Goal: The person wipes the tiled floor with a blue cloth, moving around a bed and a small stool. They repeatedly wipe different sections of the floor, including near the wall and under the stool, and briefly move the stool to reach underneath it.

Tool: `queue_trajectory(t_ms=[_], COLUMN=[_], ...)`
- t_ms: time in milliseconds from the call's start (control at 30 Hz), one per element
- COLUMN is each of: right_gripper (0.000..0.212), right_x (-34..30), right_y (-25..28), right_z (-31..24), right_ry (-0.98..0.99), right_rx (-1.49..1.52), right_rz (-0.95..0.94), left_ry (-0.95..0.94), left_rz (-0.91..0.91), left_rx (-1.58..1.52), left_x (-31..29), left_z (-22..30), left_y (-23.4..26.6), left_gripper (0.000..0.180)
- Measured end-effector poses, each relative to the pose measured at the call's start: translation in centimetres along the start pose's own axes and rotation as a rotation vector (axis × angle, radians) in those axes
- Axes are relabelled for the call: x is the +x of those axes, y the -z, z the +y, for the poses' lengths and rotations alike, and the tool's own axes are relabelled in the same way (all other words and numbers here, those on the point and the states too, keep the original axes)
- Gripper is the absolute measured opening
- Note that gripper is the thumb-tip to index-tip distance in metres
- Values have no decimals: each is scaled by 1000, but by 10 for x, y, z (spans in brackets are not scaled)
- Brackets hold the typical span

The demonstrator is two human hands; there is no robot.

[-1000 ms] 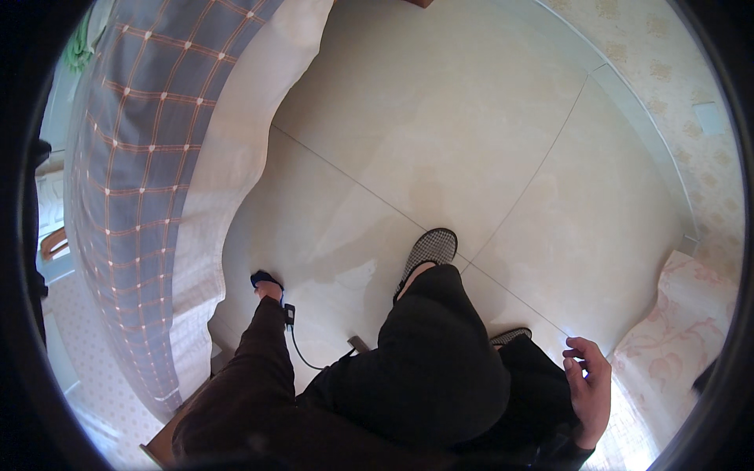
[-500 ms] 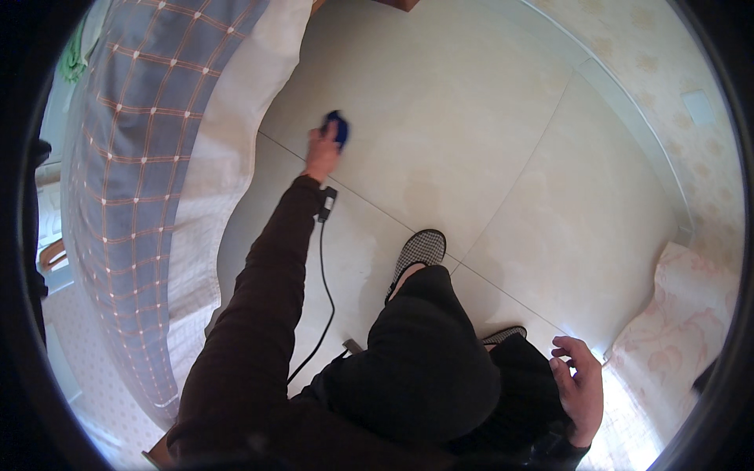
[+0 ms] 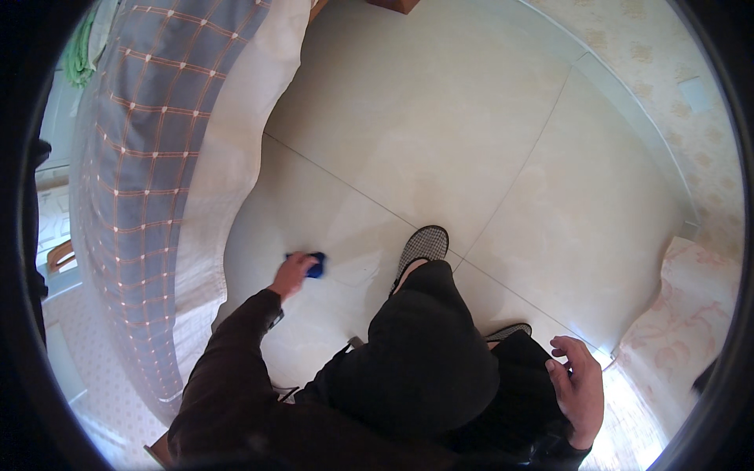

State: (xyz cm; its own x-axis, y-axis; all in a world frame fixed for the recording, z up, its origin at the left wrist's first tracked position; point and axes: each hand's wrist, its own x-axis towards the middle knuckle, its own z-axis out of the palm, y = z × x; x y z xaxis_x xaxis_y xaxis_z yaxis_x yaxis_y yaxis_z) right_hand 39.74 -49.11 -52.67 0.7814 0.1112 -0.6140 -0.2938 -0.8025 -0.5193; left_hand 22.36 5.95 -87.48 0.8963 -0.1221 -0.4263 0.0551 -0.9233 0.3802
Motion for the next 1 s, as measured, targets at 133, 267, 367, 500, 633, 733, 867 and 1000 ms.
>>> queue_trajectory(t_ms=[133,267,367,500,633,733,867,1000], right_gripper=[27,27,26,25,24,24,24,24], right_x=[-2,-2,0,5,9,11,15,17], right_y=[0,-2,-3,-3,-4,-6,-7,-8], right_z=[-5,-4,0,7,10,9,6,1], right_ry=[38,55,33,-18,-56,-63,-96,-86], right_rx=[-23,0,-20,-66,-48,-90,-110,-99], right_rz=[-2,30,35,35,29,26,-1,-3], left_ry=[1111,638,193,-236,-348,155,535,914], left_rz=[319,632,560,338,357,212,581,226], left_rx=[-20,-120,-269,-48,33,-222,254,218], left_x=[-34,31,101,165,191,213,194,80], left_z=[-55,-11,81,173,170,112,-32,-142], left_y=[7,11,12,16,16,23,32,-6], left_gripper=[44,56,66,49,45,33,49,53])
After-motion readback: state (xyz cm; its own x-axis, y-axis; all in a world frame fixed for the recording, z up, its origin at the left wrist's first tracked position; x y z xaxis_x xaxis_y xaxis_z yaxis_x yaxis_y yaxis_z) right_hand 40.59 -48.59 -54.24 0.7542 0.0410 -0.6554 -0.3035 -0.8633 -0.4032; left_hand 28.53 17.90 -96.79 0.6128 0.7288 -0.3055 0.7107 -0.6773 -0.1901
